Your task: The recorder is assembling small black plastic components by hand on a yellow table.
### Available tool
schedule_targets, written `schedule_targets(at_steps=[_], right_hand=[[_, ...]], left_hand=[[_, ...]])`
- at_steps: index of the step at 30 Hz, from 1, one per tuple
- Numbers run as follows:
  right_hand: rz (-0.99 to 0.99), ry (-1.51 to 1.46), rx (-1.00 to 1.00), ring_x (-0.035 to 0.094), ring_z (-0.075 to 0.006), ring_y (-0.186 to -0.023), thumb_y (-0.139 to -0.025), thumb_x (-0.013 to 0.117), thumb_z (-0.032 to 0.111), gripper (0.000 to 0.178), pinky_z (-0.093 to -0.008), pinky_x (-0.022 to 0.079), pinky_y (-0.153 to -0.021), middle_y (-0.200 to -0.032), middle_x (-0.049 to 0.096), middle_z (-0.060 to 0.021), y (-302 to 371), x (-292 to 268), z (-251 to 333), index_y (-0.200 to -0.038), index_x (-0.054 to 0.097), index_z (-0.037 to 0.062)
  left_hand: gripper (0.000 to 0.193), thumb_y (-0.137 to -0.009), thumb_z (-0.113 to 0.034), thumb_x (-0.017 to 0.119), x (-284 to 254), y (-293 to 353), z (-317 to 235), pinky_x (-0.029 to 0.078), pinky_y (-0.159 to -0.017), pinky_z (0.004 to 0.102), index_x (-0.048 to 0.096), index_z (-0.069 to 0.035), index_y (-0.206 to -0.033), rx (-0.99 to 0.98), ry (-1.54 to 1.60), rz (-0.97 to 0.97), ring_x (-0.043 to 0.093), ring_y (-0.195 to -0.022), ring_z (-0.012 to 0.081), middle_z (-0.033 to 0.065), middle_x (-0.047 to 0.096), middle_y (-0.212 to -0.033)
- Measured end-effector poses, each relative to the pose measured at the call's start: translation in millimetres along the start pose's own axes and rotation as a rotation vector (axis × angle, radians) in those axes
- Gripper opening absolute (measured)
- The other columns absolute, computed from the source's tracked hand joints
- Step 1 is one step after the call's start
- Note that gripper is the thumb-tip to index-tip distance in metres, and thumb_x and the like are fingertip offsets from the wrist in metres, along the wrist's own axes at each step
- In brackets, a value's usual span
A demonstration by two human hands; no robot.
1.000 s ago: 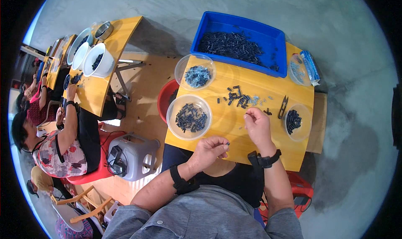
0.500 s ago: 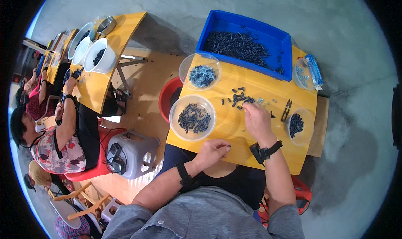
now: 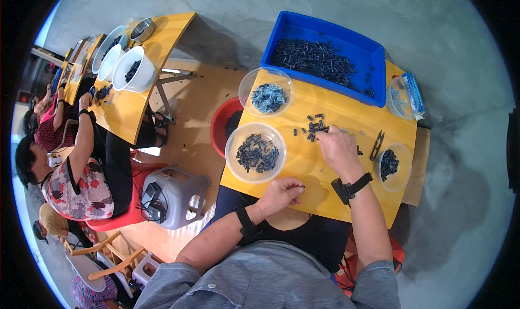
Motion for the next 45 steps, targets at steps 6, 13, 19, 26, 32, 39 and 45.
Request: schedule_targets(at_steps=[6, 13, 19, 26, 32, 39, 45], right_hand=[[0.019, 0.047, 0.01, 0.06, -0.0328, -0.064, -0.078, 0.055, 0.009, 0.011, -0.042, 0.049, -0.059, -0.074, 0.055, -0.0139, 0, 3, 1, -0.078, 0.065, 0.0073], [-0.302, -0.327, 0.021, 0.06, -0.0311, -0.062, -0.074, 0.059, 0.001, 0.007, -0.0374, 0.049, -0.058, -0.076, 0.06, -0.0148, 22, -12, -5, -0.079, 0.063, 0.004], [-0.063, -1.223, 0.44, 0.06, -0.0104, -0.06, -0.084, 0.057, -0.001, 0.003, -0.0243, 0.051, -0.055, -0.074, 0.06, -0.0048, 55, 6, -6, -0.086, 0.057, -0.0019], [-0.156, -1.699, 0.591, 0.058, -0.0105, -0.057, -0.09, 0.055, 0.006, 0.009, -0.025, 0.052, -0.053, -0.076, 0.06, -0.0048, 82, -11, 12, -0.091, 0.057, -0.0022], [-0.119, -1.889, 0.562, 0.056, -0.0107, -0.054, -0.09, 0.055, 0.008, 0.012, -0.026, 0.052, -0.052, -0.075, 0.059, -0.0044, 99, -20, 25, -0.095, 0.058, -0.0019], [-0.039, -1.97, 0.547, 0.058, -0.0114, -0.061, -0.087, 0.059, 0.006, 0.013, -0.0284, 0.055, -0.058, -0.073, 0.059, -0.0044, 119, -12, 44, -0.098, 0.059, -0.0013], [-0.086, -1.961, 0.527, 0.059, -0.0127, -0.063, -0.088, 0.058, 0.005, 0.014, -0.0302, 0.056, -0.058, -0.074, 0.059, -0.0056, 119, -21, 43, -0.1, 0.058, -0.0014]], left_hand=[[0.014, -0.089, -0.011, 0.059, -2, 1, 2, 0.053, -0.062, 0.0235, 0.061, -0.002, -0.099, -0.021, 0.037, 0.001, 0.061, -0.067, 0.0089, 0.0017, 0.063, -0.081], [0.013, -0.089, -0.01, 0.059, 5, 6, -3, 0.051, -0.061, 0.0224, 0.062, 0.0, -0.097, 0.111, 0.059, 0.007, 0.06, -0.066, 0.0078, 0.0009, 0.061, -0.078], [0.013, -0.091, -0.008, 0.056, 10, 14, -29, 0.052, -0.067, 0.024, 0.06, 0.001, -0.1, 0.17, 0.13, 0.017, 0.062, -0.072, 0.0103, 0.0038, 0.064, -0.083], [0.013, -0.092, -0.008, 0.055, 16, 32, -71, 0.052, -0.067, 0.0237, 0.059, -0.001, -0.101, 0.251, 0.144, -0.01, 0.063, -0.073, 0.0109, 0.0057, 0.065, -0.087], [0.012, -0.092, -0.01, 0.055, 25, 49, -90, 0.052, -0.065, 0.0232, 0.059, -0.003, -0.101, 0.322, 0.139, 0.019, 0.064, -0.075, 0.0104, 0.0045, 0.065, -0.089], [0.013, -0.092, -0.015, 0.057, 28, 58, -78, 0.048, -0.056, 0.0195, 0.06, -0.009, -0.103, 0.305, 0.101, -0.007, 0.063, -0.075, 0.0069, -0.0004, 0.066, -0.088], [0.013, -0.091, -0.015, 0.058, 31, 65, -88, 0.046, -0.055, 0.0179, 0.061, -0.009, -0.102, 0.318, 0.081, 0.004, 0.063, -0.076, 0.0062, -0.0008, 0.066, -0.087]])
Point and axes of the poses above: each hand's wrist, its own y-axis away from the middle knuckle, its own x-axis out of the palm, z = x × y, the point moved 6 cm from there along -y, towards the middle knuckle
